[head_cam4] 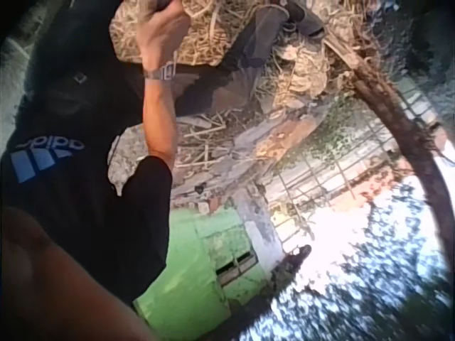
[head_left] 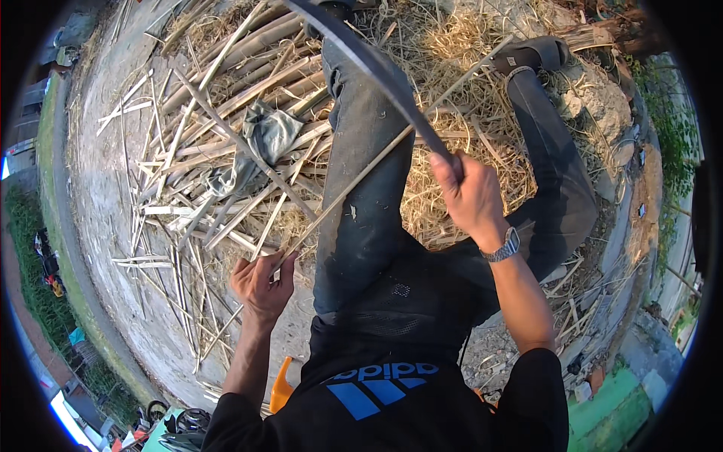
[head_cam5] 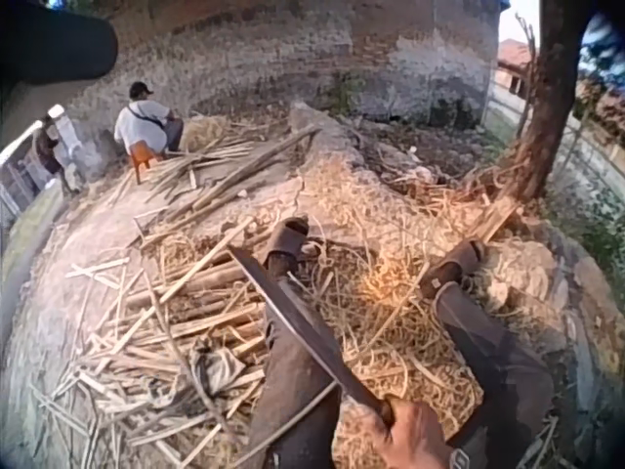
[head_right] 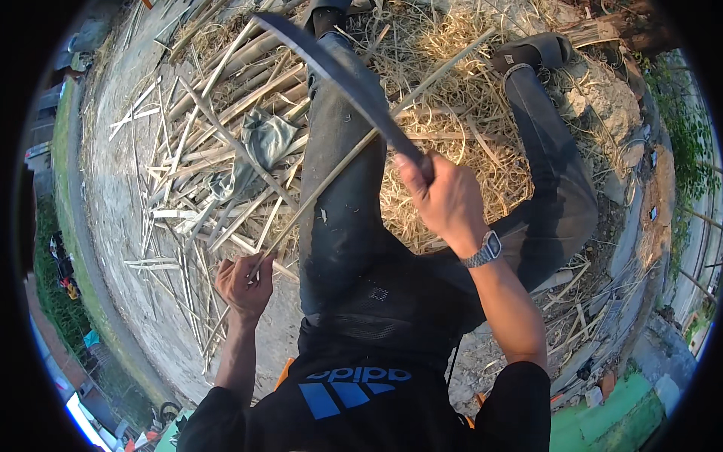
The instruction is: The person shaves a long strip of bamboo with a machete to smooth the surface while sitting on the ground.
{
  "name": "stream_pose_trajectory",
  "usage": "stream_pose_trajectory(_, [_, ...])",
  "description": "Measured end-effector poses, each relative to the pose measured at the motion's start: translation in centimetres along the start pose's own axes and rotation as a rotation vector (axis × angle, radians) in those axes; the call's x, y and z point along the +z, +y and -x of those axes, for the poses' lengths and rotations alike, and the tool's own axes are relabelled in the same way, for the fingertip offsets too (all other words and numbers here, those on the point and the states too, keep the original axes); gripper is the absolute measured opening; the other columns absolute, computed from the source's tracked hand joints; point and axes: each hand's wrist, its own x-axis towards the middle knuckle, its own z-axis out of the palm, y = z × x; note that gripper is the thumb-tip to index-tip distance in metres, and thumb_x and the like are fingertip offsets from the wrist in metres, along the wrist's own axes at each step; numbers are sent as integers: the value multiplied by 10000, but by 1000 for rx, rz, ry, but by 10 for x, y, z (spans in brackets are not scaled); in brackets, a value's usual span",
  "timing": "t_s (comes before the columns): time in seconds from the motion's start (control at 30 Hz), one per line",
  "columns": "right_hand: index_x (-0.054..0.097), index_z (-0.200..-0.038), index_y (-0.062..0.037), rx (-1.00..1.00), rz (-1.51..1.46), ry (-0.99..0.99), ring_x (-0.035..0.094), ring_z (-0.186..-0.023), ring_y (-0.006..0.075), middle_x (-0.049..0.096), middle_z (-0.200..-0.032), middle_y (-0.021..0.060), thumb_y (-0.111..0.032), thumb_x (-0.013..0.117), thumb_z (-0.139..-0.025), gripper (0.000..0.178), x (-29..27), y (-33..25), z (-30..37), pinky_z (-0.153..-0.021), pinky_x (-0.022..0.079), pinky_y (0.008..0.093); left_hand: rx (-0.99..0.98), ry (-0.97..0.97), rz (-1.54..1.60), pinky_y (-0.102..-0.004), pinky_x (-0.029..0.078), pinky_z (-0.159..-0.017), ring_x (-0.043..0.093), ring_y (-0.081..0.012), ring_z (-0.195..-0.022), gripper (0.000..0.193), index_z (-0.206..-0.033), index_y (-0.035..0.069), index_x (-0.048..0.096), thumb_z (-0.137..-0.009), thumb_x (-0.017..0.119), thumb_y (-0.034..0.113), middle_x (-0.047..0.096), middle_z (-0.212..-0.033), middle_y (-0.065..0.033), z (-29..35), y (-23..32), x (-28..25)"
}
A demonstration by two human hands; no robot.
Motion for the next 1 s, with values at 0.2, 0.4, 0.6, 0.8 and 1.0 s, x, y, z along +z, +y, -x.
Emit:
stream_pose_trajectory(0.2, [578,-688,-91,-140,4,-92,636,-473,283,576,-502,57,-625,608,-955,598,29,-30,44,-451,477,399,24,29,-13,-311,378,-560,615,-165,-517,206,-842,86,691,-767,879,123,698,-660,-13,-12,11,8])
stream_pose_trajectory(0.4, [560,-638,-76,18,96,87,547,-394,245,522,-463,53,-610,547,-1001,646,-16,11,-2,-410,406,381,83,78,-77,-313,346,-556,598,-139,-519,224,-844,97,683,-758,886,133,701,-686,-4,3,-7,7])
stream_pose_trajectory(0.6, [566,-635,-82,-118,13,-30,610,-443,263,558,-479,73,-635,576,-972,647,14,-8,25,-430,449,383,71,82,-55,-308,359,-584,625,-138,-545,209,-803,97,680,-739,879,91,721,-705,3,-21,15,15])
stream_pose_trajectory(0.8, [578,-670,-107,-105,114,50,588,-419,245,551,-478,31,-650,593,-955,614,10,8,11,-422,447,378,93,101,-56,-308,371,-594,610,-143,-535,213,-872,83,723,-734,884,68,713,-696,-4,-7,-5,15])
stream_pose_trajectory(1.0, [633,-749,-19,225,-398,260,467,-426,91,493,-523,-10,-500,593,-1014,550,-76,62,-31,-419,359,284,82,27,34,-309,358,-551,601,-133,-516,198,-820,101,699,-760,883,139,694,-655,-5,-24,-12,11])
